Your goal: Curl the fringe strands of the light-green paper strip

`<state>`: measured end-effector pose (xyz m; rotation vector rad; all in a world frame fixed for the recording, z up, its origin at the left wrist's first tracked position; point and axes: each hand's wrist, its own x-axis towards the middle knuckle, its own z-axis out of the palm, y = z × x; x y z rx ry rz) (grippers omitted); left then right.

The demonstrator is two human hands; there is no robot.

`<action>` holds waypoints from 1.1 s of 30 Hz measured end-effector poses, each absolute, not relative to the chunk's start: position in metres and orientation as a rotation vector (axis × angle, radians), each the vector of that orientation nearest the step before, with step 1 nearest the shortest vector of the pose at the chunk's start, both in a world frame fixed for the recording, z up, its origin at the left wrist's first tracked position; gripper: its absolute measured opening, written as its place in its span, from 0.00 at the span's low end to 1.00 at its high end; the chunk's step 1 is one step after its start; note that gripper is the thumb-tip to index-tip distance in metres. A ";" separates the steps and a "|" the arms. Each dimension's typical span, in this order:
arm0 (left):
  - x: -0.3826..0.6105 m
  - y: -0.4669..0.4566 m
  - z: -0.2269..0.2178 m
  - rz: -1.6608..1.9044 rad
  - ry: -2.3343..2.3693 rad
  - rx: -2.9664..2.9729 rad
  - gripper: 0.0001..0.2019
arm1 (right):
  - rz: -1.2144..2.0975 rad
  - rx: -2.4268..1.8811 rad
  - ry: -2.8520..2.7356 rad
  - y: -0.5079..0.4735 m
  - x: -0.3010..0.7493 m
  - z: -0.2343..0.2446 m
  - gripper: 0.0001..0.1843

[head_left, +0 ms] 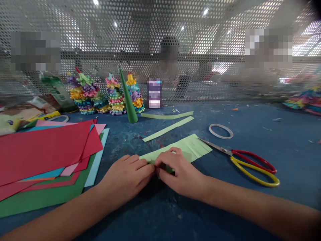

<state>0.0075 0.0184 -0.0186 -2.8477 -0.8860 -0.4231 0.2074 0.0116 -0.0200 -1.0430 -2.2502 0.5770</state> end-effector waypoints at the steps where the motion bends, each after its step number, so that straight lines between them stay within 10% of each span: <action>1: 0.006 0.019 -0.019 -0.435 -0.908 -2.877 0.12 | 0.565 -1.032 -2.247 0.011 0.207 -0.020 0.05; 19: -0.004 0.024 -0.016 -0.475 -1.004 -3.163 0.10 | 0.269 -0.781 -2.484 0.018 0.214 -0.022 0.06; 33: -0.004 0.014 -0.018 -0.474 -0.662 -2.730 0.09 | 0.768 -1.039 -2.175 0.007 0.201 -0.015 0.07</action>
